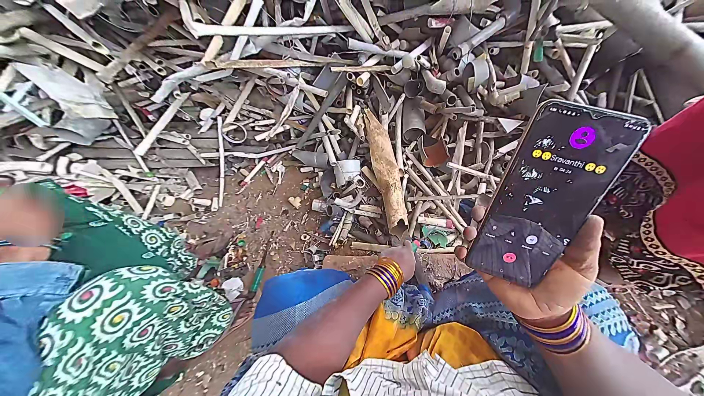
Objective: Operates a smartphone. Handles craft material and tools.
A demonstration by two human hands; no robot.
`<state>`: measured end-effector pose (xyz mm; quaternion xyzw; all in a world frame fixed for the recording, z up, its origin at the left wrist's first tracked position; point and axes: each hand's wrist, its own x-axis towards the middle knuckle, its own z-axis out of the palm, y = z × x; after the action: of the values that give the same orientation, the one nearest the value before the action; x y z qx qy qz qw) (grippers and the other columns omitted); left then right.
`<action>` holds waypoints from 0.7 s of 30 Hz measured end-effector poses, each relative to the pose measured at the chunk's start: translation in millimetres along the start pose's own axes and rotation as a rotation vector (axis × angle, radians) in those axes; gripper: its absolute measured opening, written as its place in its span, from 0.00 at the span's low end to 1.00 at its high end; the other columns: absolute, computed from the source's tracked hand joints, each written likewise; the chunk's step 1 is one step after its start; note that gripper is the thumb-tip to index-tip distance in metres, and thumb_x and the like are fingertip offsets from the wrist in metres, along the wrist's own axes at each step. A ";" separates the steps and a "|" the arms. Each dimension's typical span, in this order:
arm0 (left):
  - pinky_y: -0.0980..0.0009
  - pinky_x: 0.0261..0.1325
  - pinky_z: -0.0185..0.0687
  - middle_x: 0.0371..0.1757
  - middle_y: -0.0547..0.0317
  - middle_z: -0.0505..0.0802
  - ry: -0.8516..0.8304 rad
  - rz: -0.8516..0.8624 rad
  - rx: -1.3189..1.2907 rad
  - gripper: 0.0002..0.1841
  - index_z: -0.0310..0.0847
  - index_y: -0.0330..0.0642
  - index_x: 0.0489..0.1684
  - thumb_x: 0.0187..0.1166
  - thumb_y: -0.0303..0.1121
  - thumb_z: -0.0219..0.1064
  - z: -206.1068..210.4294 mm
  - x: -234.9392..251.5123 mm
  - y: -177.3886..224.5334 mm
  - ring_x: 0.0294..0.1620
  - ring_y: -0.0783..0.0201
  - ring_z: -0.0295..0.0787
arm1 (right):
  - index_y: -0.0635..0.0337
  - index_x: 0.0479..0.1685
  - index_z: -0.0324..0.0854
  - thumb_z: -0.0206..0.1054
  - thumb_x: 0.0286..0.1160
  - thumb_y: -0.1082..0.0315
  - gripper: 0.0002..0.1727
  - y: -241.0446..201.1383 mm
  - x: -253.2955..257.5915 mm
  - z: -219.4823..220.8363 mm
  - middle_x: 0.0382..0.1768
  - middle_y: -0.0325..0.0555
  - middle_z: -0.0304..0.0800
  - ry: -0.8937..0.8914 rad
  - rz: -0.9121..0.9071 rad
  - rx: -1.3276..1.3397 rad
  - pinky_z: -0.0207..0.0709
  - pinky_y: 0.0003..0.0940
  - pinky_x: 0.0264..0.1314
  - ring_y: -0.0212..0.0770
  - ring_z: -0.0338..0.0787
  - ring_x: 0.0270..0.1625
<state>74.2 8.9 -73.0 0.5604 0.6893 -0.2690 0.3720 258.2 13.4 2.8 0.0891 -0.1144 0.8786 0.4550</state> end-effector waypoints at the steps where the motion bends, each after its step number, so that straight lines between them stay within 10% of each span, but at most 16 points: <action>1: 0.40 0.73 0.75 0.75 0.32 0.82 -0.002 -0.001 0.000 0.28 0.52 0.31 0.89 0.93 0.36 0.48 0.2 -0.1 -0.3 0.76 0.38 0.81 | 0.54 0.72 0.81 0.65 0.71 0.36 0.38 0.1 0.3 0.2 0.70 0.64 0.83 -0.001 0.004 0.003 0.78 0.60 0.72 0.63 0.84 0.71; 21: 0.40 0.75 0.74 0.76 0.31 0.81 -0.047 0.003 0.007 0.29 0.52 0.31 0.90 0.92 0.32 0.48 0.5 -4.4 1.2 0.77 0.37 0.79 | 0.56 0.72 0.81 0.65 0.72 0.37 0.37 5.4 0.4 -2.7 0.70 0.65 0.83 -0.021 0.009 0.002 0.77 0.59 0.73 0.63 0.84 0.71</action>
<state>75.9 6.3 -69.6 0.5561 0.6787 -0.2840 0.3867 253.3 11.5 -0.4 0.0981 -0.1188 0.8798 0.4497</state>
